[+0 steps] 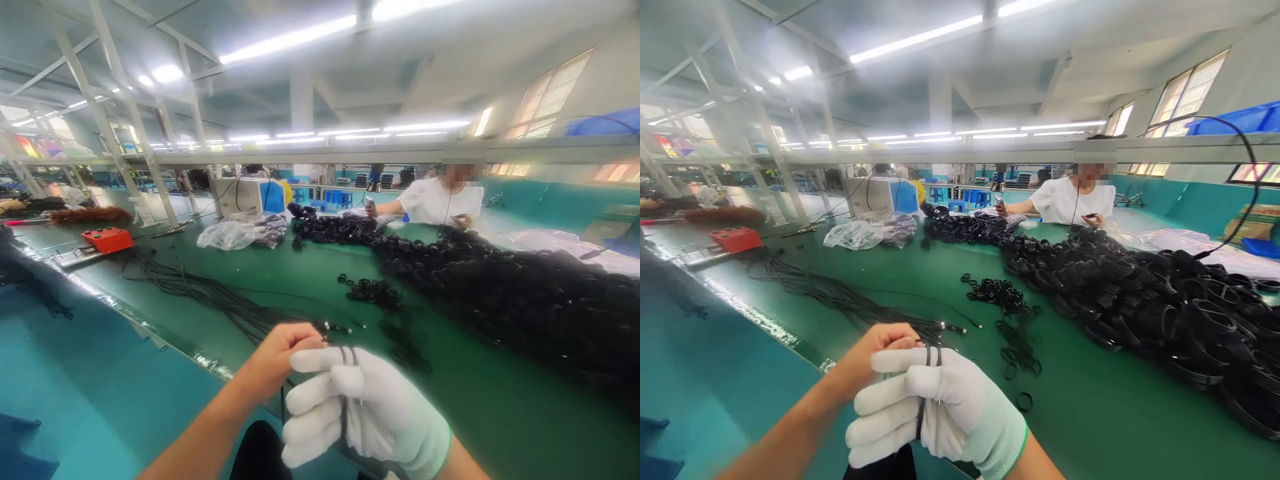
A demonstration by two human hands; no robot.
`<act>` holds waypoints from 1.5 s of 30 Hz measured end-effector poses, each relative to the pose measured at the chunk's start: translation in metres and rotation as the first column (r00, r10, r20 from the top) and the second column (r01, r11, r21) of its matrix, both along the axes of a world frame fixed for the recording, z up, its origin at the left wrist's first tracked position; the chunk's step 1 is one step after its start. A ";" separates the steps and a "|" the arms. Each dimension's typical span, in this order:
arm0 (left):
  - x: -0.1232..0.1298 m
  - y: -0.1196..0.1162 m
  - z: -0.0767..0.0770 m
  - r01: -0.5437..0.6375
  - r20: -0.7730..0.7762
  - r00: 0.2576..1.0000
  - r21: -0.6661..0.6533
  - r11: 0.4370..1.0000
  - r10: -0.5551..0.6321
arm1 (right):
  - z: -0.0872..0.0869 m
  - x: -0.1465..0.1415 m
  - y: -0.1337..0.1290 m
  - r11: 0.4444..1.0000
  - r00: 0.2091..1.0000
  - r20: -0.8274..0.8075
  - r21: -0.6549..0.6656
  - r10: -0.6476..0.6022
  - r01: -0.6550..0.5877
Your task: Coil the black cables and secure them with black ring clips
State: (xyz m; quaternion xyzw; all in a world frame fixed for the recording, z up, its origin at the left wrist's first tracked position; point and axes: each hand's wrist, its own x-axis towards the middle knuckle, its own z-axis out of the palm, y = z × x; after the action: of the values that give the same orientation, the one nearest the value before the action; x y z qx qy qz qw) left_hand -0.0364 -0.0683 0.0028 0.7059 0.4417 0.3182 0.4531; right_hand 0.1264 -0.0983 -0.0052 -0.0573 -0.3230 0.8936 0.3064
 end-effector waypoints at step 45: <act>-0.005 -0.009 -0.036 0.096 0.138 0.987 -0.148 0.984 -0.076 | -0.030 -0.017 -0.013 0.987 0.999 -0.047 -0.163 0.007 -0.014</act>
State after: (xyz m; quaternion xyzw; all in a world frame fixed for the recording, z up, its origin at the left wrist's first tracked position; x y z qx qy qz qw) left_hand -0.0410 -0.0770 -0.0336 0.6646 0.4030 0.3093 0.5480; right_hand 0.1094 -0.1116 -0.0348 -0.0600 -0.2419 0.9197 0.3032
